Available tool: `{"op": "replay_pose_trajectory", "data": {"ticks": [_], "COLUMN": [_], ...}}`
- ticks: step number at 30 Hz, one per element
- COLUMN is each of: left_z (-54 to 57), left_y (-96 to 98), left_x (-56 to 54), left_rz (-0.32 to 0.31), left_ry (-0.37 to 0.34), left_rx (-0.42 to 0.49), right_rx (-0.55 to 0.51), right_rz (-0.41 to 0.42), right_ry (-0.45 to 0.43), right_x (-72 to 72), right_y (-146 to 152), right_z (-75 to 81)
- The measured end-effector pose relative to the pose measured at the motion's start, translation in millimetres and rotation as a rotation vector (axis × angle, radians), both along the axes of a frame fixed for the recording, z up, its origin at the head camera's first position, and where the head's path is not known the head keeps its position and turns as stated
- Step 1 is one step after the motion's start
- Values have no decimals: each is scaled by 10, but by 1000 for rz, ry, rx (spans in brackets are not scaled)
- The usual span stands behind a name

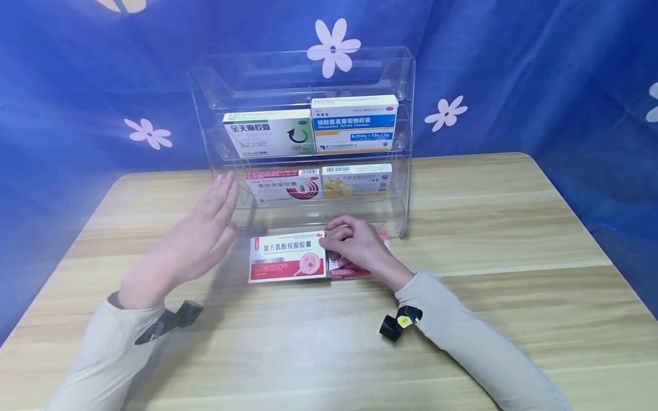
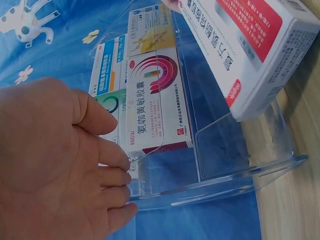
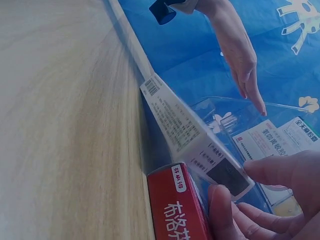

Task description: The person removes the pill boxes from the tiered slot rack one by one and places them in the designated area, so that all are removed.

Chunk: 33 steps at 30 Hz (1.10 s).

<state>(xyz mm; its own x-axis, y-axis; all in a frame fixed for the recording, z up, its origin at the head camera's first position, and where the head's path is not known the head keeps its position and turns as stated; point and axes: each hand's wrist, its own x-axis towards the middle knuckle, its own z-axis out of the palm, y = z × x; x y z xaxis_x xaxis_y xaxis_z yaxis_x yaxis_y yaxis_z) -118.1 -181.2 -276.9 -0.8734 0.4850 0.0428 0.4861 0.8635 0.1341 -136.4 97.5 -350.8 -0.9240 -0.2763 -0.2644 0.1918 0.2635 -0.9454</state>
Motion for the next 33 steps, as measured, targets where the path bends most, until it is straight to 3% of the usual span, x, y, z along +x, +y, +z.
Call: {"op": "replay_pose_trajectory", "data": {"ticks": [6, 8, 12, 15, 19, 25, 33], "left_z": [12, 19, 30, 29, 17, -1, -17], "left_y": [-16, -14, -5, -5, -15, -23, -10], "left_x": [2, 0, -5, -11, -18, -12, -14], "left_rz": [6, 3, 0, 0, -2, -13, -19], "left_ry": [9, 10, 5, 3, 12, 20, 27], "left_rx": [-6, -9, -10, -6, -6, -2, 11], "right_rx": [3, 27, 130, 296, 557, 755, 798], "right_rz": [25, 42, 138, 244, 395, 554, 655], "right_ry": [12, 62, 341, 611, 780, 826, 936], "right_x": [-4, 10, 90, 197, 338, 407, 386], "right_y": [9, 18, -4, -83, -260, -536, -619], "right_z": [47, 57, 83, 128, 190, 240, 156]}}
